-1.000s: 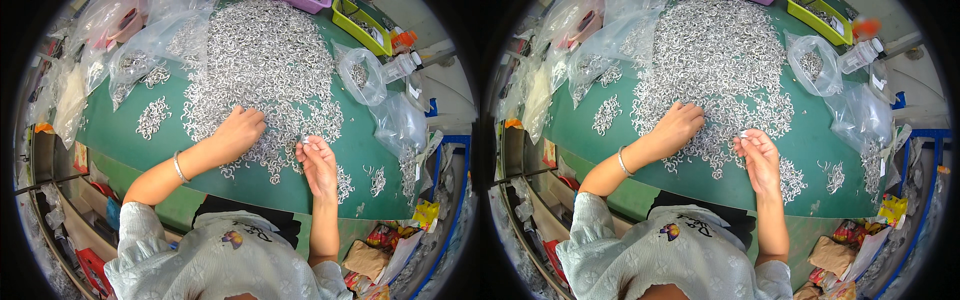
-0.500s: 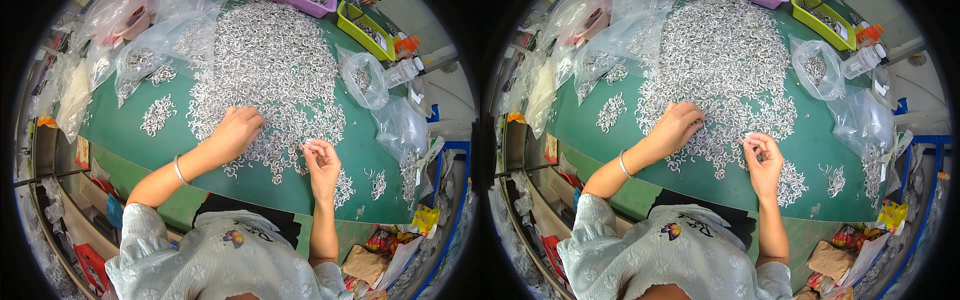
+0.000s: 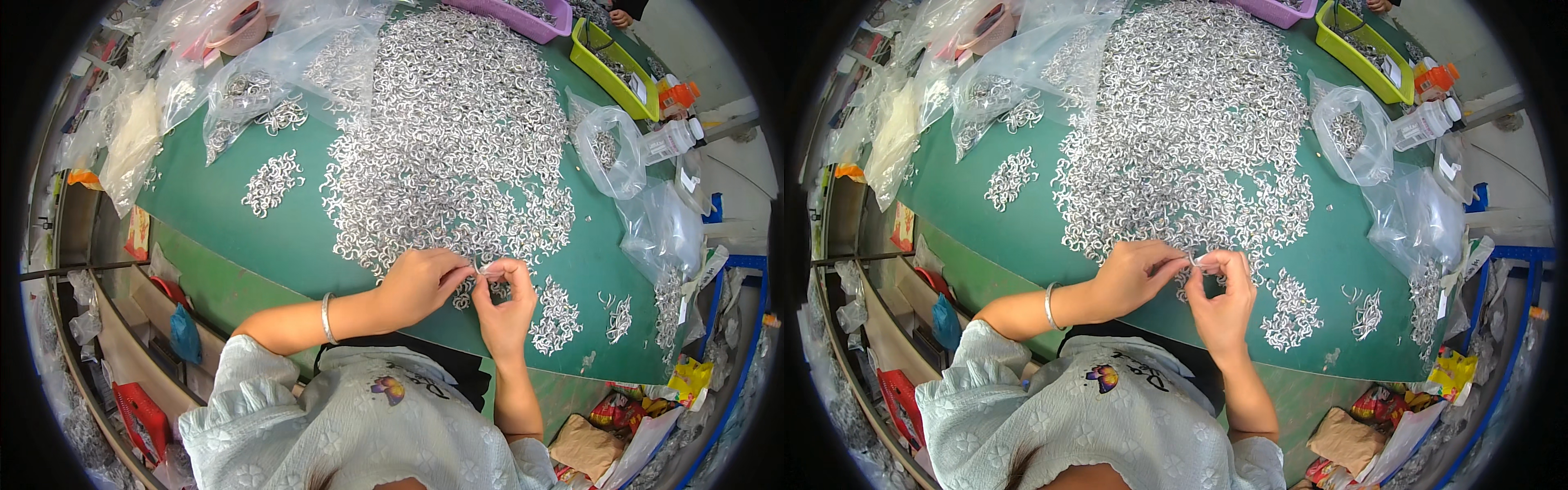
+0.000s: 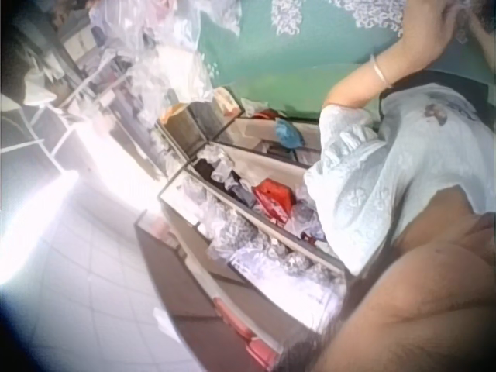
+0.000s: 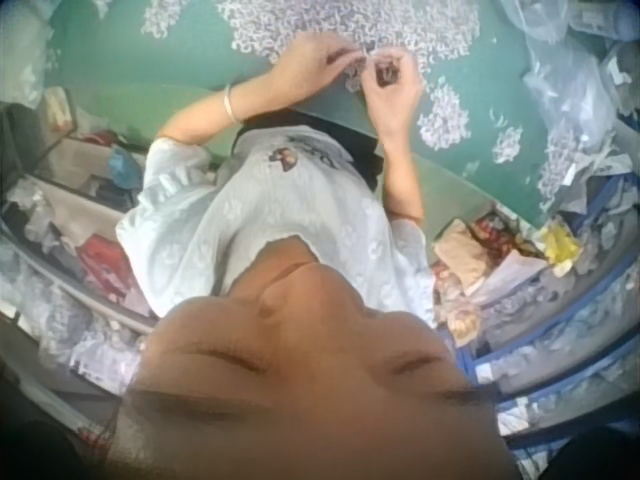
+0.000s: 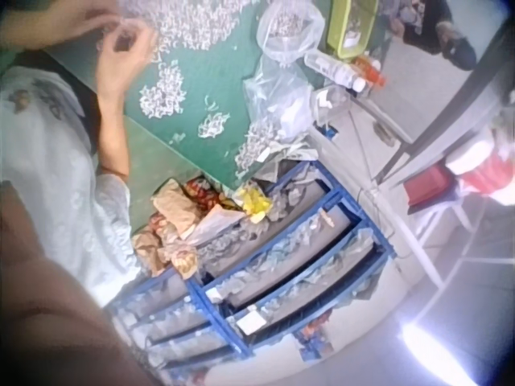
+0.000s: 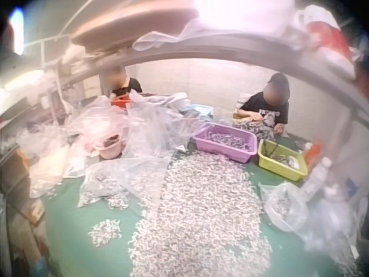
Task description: The person picks up small metal hooks from a pile on a green table, counts them into smaller groups, and places them into plastic bags.
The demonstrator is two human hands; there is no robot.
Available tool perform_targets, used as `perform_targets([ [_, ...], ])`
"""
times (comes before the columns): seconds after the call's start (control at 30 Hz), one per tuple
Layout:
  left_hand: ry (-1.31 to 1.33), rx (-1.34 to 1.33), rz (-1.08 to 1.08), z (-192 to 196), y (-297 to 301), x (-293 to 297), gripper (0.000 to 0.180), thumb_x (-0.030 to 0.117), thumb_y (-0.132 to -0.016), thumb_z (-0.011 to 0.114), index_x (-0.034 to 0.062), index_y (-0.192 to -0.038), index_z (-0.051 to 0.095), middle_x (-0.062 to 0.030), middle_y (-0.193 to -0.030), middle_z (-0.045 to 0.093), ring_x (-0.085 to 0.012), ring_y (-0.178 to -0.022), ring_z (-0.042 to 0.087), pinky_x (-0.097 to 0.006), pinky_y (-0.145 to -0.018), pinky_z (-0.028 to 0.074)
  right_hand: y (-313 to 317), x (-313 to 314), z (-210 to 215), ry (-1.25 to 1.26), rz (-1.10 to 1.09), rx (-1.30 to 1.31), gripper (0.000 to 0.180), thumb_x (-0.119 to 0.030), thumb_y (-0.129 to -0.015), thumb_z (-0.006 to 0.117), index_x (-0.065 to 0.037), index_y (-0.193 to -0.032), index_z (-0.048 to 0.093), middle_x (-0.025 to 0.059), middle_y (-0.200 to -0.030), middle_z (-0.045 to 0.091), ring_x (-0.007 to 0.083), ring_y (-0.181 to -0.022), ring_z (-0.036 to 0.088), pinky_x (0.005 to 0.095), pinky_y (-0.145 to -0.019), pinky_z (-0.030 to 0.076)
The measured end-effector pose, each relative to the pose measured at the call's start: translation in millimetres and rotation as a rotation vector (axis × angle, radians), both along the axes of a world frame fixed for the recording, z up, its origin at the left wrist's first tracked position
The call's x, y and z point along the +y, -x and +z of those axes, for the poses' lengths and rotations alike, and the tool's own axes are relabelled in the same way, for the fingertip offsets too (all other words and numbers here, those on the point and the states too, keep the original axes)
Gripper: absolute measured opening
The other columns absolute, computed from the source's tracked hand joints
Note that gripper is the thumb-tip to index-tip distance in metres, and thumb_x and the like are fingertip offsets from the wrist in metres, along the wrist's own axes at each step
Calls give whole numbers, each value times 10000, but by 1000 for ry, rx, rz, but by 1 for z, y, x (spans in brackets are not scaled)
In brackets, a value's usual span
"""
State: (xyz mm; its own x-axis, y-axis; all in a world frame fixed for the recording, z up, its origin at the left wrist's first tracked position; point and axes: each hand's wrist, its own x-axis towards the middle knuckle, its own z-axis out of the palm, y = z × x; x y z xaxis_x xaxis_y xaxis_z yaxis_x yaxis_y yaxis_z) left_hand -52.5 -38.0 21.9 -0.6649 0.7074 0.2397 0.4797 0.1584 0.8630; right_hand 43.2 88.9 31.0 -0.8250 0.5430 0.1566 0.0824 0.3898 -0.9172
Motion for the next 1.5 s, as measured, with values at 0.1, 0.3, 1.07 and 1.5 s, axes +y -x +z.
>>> perform_targets([
  [0.1,-51,187,118,-1,-5,-3,105,45,-800,706,22,-899,679,-95,-690,625,-230,-548,581,-318,-512,465,2,0,-2,105,-69,32,176,80,-755,620,-21,-890,566,36,-793,592,99,-724,547,247,-693,440],
  [0.3,266,496,90,4,46,-9,181,45,-754,689,70,-931,662,-60,-907,589,-255,-879,530,-367,-746,387,2,27,-5,423,-79,35,171,72,-847,538,-17,-991,557,8,-766,575,64,-719,521,215,-672,411],
  [1.07,502,855,-407,3,86,8,140,71,-716,626,75,-852,596,-40,-916,512,-205,-917,510,-326,-728,394,9,46,-3,519,77,58,167,11,-922,533,16,-1076,599,8,-784,581,73,-761,543,215,-702,428],
  [1.5,381,632,-575,0,105,15,206,81,-691,665,-3,-852,568,-146,-879,523,-336,-838,544,-426,-736,459,35,50,-2,212,160,18,135,-35,-877,594,-20,-999,649,-8,-807,616,40,-675,509,211,-621,433],
])
